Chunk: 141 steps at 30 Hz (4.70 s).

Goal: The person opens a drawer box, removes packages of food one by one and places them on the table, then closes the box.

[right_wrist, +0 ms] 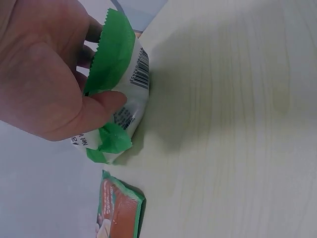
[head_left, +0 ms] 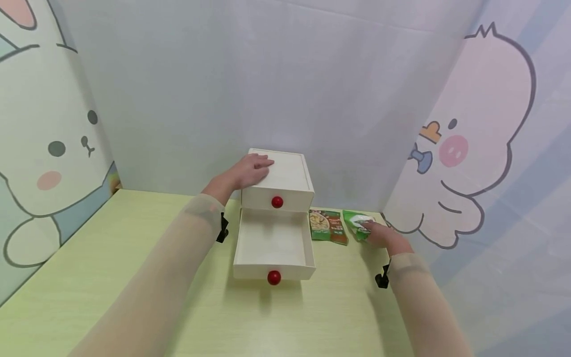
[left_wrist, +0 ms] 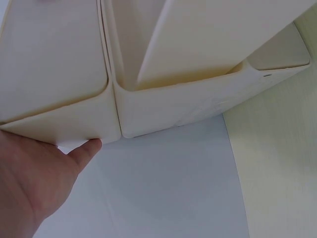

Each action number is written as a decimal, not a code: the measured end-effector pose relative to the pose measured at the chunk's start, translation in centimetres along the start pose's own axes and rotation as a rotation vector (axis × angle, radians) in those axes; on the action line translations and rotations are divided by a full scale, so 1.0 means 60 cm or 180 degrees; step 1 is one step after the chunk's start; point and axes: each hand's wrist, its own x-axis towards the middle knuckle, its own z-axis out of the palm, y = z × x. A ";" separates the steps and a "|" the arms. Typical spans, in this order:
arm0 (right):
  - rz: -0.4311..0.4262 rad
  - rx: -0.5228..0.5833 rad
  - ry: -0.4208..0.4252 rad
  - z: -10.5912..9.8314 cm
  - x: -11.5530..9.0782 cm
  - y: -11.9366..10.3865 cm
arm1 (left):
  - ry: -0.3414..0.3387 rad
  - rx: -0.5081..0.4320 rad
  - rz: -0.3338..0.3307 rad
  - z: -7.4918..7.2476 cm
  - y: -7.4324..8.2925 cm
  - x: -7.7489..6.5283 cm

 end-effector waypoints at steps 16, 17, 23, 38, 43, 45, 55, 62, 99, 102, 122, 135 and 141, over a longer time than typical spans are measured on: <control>-0.0195 0.0000 0.0652 0.015 0.001 -0.002 | -0.0010 -0.0020 -0.0001 0.000 -0.001 0.001; -0.0236 0.0020 0.0753 0.012 0.000 -0.006 | -0.0009 -0.0017 -0.0001 0.000 0.000 0.000; -0.0496 0.0380 0.1075 -0.008 -0.015 -0.052 | -0.0007 -0.0014 -0.0010 0.001 -0.001 0.001; -0.1402 0.0559 0.0923 -0.022 -0.103 -0.213 | 0.0013 -0.0009 0.0013 -0.001 0.004 0.002; -0.1677 0.0394 0.0862 -0.024 -0.137 -0.254 | 0.0010 0.0016 0.0014 -0.003 0.005 0.000; -0.1790 0.0336 0.0827 -0.026 -0.153 -0.270 | 0.0008 0.0015 0.0014 -0.003 0.005 -0.001; -0.2292 0.0176 0.0611 -0.016 -0.217 -0.333 | 0.0015 0.0031 0.0001 -0.002 0.009 -0.005; -0.2417 -0.0042 0.0558 0.003 -0.232 -0.352 | -0.0001 0.0043 -0.0001 -0.001 0.003 -0.002; -0.2638 -0.0158 0.0243 0.092 -0.243 -0.404 | -0.0002 -0.0066 -0.0011 0.000 -0.002 -0.003; -0.2679 -0.0168 0.0341 0.098 -0.238 -0.406 | 0.0002 -0.0074 0.0001 0.000 -0.003 -0.002; -0.2860 -0.0174 0.1037 0.105 -0.212 -0.404 | 0.0000 -0.0082 0.0000 0.000 0.003 -0.005; -0.2829 -0.0091 0.1012 0.100 -0.194 -0.406 | -0.0006 -0.0045 -0.0017 -0.001 0.002 -0.004; -0.2773 -0.0045 0.1018 0.096 -0.183 -0.406 | 0.0014 -0.0020 0.0014 -0.001 0.000 -0.001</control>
